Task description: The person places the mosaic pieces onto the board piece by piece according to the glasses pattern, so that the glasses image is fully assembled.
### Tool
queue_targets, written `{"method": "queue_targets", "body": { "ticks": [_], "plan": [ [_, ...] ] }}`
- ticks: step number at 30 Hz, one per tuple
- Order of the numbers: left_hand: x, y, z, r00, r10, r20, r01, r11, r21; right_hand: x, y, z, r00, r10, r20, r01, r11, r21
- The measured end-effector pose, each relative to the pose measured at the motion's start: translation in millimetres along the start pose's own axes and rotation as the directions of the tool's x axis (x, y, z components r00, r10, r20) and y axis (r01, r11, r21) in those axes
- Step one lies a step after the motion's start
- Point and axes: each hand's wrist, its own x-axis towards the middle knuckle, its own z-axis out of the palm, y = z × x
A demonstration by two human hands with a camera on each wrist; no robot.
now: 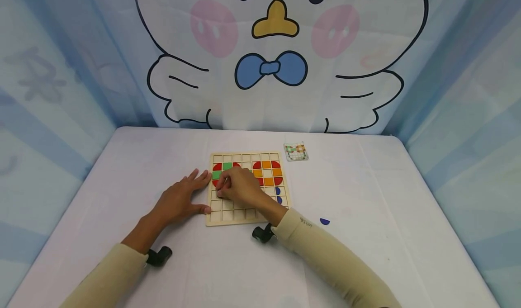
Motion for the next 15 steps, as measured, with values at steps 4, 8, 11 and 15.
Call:
{"method": "queue_targets", "body": {
  "ticks": [4,8,11,15],
  "plan": [
    [-0.2,0.4,-0.2,1.000,0.002,0.000,-0.002,1.000,-0.005,2.4,-2.8,3.1,1.000,0.020,0.009,-0.020,0.999,-0.032],
    [-0.7,0.6,-0.4,1.000,0.004,-0.004,-0.004,1.000,-0.005,4.0,-5.3,3.9,0.999,0.038,0.011,-0.037,0.997,-0.067],
    [-0.7,0.6,-0.4,1.000,0.007,-0.009,-0.007,1.000,-0.004,4.2,-5.3,3.2,0.999,0.043,0.003,-0.043,0.997,-0.064],
    [-0.2,0.8,-0.1,1.000,0.008,-0.010,-0.008,1.000,-0.004,2.2,-3.8,0.1,0.999,0.050,-0.003,-0.050,0.998,-0.028]
  ]
}}
